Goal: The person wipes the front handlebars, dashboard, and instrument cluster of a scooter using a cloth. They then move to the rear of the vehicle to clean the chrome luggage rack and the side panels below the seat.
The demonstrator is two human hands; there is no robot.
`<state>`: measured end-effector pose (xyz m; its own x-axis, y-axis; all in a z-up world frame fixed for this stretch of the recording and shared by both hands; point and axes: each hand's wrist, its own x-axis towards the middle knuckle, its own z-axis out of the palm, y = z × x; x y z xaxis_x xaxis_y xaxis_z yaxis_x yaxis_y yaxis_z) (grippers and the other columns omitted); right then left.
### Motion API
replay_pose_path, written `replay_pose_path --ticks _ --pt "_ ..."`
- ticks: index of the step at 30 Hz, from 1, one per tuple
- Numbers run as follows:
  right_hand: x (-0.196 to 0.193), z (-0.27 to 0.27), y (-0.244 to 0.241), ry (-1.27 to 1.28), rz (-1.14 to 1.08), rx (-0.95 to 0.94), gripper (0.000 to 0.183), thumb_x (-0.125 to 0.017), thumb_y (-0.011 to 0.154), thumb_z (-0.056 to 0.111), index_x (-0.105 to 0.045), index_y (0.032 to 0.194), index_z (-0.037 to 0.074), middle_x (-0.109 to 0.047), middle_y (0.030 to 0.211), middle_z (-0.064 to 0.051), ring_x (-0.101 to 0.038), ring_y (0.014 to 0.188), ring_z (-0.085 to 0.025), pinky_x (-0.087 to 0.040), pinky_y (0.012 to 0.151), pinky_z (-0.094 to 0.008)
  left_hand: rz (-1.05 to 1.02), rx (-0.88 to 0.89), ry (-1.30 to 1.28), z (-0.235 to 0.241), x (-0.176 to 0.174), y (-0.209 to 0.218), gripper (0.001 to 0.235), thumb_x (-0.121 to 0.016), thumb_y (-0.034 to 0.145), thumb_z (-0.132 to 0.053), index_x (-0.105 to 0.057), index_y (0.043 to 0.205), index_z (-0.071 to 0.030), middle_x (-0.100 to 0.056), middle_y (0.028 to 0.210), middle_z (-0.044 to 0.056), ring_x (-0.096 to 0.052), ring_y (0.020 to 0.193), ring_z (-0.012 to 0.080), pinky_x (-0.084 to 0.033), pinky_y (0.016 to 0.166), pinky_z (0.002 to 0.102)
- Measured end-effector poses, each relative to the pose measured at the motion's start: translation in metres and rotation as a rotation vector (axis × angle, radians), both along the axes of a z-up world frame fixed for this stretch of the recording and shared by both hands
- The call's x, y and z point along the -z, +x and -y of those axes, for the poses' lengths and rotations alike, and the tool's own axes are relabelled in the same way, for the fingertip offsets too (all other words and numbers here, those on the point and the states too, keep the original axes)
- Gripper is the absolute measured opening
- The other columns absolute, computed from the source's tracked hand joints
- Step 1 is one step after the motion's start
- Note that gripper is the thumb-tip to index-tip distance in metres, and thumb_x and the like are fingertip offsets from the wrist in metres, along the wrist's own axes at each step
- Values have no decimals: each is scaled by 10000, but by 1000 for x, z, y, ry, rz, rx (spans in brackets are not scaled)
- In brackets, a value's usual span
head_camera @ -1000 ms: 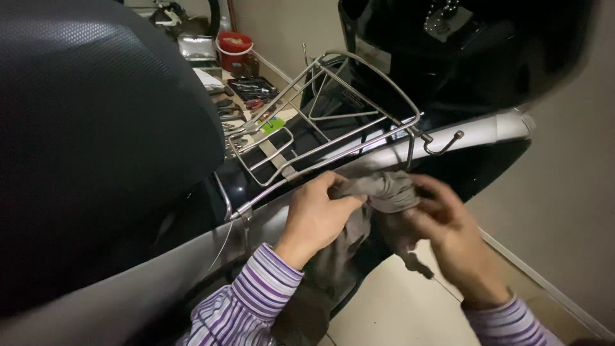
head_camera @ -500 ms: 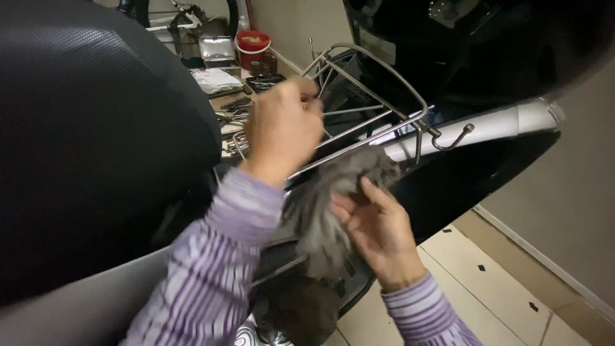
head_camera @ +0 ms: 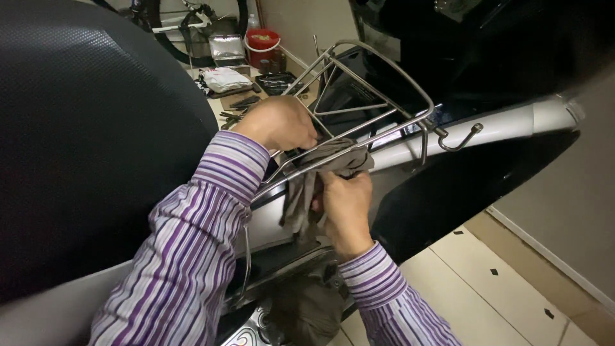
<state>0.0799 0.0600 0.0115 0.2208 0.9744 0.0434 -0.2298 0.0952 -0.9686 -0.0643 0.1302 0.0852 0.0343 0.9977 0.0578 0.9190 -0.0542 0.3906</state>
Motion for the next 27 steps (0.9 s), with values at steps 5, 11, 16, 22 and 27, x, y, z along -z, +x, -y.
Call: replay_pose_path --ticks 5,11,16,22,27 --pt "8 0 10 15 -44 -69 193 -664 757 -8 -667 938 -74 -616 645 -209 -539 297 -262 -429 241 -381 -97 -74 135 -9 17 -7 249 -615 768 -303 -798 889 -184 -774 851 82 -748 924 348 -588 808 530" --pt "-12 20 46 67 -128 -150 210 -692 890 85 -631 1058 -27 -547 817 -79 -526 512 -135 -427 361 -233 -270 -255 450 -3 1 -10 268 -696 772 -281 -763 883 -46 -727 883 171 -748 853 411 -597 686 567" --pt "-2 11 76 298 -189 -100 62 -679 952 76 -642 983 37 -626 850 -63 -535 576 -121 -490 469 -231 -248 -486 438 -15 0 -9 261 -705 877 -200 -728 1135 -168 -601 1264 122 -615 1095 355 -469 852 538" --pt "-2 26 72 912 915 -2 481 -730 935 300 -620 1311 21 -617 1145 -133 -620 1020 -256 -518 873 -356 -178 -622 292 -9 -7 -7 303 -605 980 -312 -736 1168 -114 -603 1217 140 -711 909 383 -567 719 476" --pt "-12 10 73 996 1379 89 605 -775 847 263 -603 1407 112 -587 1346 -177 -606 1226 -407 -557 870 -512 -41 -567 493 18 -8 1 321 -630 904 -201 -641 1128 29 -740 982 200 -735 961 446 -552 871 583"
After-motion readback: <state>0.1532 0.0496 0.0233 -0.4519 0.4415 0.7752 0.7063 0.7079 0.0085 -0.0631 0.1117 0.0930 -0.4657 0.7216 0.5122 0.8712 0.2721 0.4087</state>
